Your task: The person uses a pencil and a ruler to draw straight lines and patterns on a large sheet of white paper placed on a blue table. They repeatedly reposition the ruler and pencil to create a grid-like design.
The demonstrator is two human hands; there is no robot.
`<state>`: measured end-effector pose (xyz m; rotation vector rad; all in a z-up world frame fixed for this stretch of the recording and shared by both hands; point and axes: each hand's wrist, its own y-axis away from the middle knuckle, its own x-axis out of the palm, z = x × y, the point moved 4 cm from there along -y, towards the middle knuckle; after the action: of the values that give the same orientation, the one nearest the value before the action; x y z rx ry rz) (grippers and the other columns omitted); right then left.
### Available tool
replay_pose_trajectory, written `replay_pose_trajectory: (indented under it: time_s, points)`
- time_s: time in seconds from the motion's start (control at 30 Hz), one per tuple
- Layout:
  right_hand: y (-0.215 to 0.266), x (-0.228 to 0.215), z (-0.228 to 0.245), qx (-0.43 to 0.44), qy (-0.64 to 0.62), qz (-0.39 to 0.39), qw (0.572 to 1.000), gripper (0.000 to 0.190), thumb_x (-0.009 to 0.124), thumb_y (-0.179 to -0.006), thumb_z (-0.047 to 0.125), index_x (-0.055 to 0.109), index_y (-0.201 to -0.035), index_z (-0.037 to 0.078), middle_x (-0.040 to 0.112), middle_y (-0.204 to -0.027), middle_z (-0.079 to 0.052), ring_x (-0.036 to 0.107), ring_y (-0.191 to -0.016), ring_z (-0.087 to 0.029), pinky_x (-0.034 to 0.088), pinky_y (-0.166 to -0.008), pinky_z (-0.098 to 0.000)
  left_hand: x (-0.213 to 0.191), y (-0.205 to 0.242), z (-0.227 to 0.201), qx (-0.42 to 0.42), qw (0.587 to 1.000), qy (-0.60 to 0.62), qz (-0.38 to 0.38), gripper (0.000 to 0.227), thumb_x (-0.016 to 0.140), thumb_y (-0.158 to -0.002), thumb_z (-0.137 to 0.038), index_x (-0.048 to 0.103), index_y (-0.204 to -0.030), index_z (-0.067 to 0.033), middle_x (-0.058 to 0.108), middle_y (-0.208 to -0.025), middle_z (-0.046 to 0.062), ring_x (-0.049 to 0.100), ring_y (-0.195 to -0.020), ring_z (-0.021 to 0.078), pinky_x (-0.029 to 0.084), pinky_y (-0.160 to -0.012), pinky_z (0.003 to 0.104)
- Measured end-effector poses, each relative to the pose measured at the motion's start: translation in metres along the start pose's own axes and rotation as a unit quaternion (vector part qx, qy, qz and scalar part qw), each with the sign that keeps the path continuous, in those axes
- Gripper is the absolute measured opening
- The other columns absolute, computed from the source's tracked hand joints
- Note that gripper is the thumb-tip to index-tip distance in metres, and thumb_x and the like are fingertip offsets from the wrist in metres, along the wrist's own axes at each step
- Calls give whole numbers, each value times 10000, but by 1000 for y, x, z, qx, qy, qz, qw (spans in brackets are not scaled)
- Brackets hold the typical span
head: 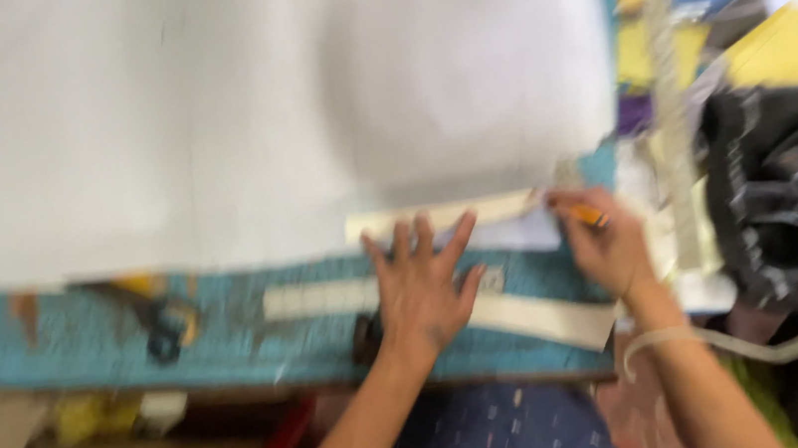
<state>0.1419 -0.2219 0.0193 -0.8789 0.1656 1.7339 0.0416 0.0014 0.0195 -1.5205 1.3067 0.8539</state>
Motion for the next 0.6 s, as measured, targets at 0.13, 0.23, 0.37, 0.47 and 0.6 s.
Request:
replay_pose_trajectory:
  time_s: [0.13, 0.23, 0.37, 0.47, 0.6]
  points:
    - [-5, -7, 8, 17, 31, 0, 999, 156, 682, -937, 89, 795, -1041, 115, 789, -941, -114, 744, -962, -332, 570, -898, -435, 5, -7, 3, -11, 1000, -19, 17, 623, 556, -908, -569, 497, -1502, -387, 586, -1279, 201, 502, -1267, 446, 255, -1004, 843]
    - [5, -22, 22, 24, 69, 11, 997, 141, 686, -942, 157, 812, -1004, 161, 793, -850, -68, 752, -845, -298, 593, -800, -391, 11, -1, 4, -13, 999, -26, 25, 587, 522, -927, -578, 517, -1484, -393, 588, -1266, 193, 503, -1253, 439, 273, -989, 849]
    - [14, -27, 28, 16, 81, -3, 997, 176, 662, -946, 167, 816, -1024, 201, 798, -846, -19, 750, -819, -243, 596, -760, -341, 12, -1, 7, -2, 999, -37, 22, 584, 513, -931, -576, 522, -1480, -379, 573, -1247, 188, 499, -1231, 431, 291, -970, 854]
    - [16, -18, 41, 78, 25, 17, 996, 195, 654, -951, 158, 795, -1081, 125, 791, -888, -136, 768, -864, -340, 620, -778, -422, 12, -3, 9, -2, 999, -32, 42, 568, 505, -928, -545, 525, -1474, -389, 571, -1223, 173, 499, -1228, 433, 321, -946, 845]
    - [24, 2, 16, 85, -55, 52, 994, 193, 686, -916, 57, 771, -1090, 51, 767, -856, -190, 763, -844, -359, 587, -783, -438, 10, -16, 12, -19, 996, -21, 85, 557, 587, -864, -464, 587, -1415, -379, 618, -1182, 155, 556, -1175, 419, 399, -900, 777]
